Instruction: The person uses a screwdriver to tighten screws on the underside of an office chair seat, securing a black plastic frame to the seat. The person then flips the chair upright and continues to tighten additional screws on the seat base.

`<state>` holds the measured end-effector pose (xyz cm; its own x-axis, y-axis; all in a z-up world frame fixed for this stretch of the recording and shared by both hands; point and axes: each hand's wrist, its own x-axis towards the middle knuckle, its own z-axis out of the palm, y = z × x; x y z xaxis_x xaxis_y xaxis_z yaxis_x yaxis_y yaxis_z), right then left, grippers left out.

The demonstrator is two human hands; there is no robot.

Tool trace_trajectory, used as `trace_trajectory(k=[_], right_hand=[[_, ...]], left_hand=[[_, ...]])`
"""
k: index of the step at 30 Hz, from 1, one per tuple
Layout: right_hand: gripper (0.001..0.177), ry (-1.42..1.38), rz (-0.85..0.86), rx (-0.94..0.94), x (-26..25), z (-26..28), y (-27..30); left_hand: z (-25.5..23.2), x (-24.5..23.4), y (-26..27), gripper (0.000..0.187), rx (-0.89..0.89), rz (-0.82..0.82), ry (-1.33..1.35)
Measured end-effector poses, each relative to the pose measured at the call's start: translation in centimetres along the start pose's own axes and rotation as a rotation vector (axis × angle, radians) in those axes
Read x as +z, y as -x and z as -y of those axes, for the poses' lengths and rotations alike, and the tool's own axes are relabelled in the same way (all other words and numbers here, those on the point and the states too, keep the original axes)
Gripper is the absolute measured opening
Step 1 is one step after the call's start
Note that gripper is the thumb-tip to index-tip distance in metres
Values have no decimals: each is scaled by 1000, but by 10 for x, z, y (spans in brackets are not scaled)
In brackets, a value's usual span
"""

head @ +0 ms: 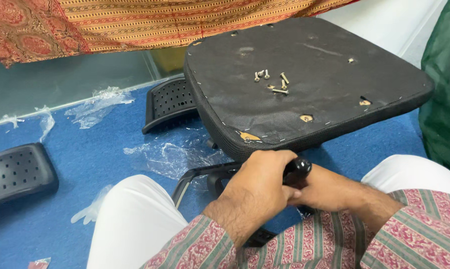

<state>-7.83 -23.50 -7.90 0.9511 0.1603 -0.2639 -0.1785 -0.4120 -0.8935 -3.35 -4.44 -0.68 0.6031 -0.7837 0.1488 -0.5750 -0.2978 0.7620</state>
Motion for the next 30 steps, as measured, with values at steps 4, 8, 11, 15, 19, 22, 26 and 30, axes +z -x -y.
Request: trace_trajectory(k=[4, 8, 11, 15, 19, 22, 26, 30], right_hand=[[41, -108, -173, -71, -12, 7, 6], [24, -193, -231, -170, -31, 26, 18], [26, -403, -394, -183, -48, 41, 22], [19, -581, -568, -197, -71, 61, 4], [17, -533, -667, -154, -93, 63, -16], [19, -434, -733, -62, -105, 54, -19], [28, -266, -764, 4, -113, 46, -18], [32, -116, -745, 26, -115, 49, -19]], left_hand=[[-5, -9, -11, 53, 125, -293, -64], [9, -9, -12, 85, -42, -858, -114], [27, -12, -26, 127, -634, -922, 111], [38, 0, -36, 130, -742, -826, 574], [36, 1, -43, 124, -829, -738, 911], [34, -6, -43, 119, -823, -696, 1028], [32, -11, -44, 99, -800, -663, 1077], [32, -14, -40, 86, -787, -670, 1089]])
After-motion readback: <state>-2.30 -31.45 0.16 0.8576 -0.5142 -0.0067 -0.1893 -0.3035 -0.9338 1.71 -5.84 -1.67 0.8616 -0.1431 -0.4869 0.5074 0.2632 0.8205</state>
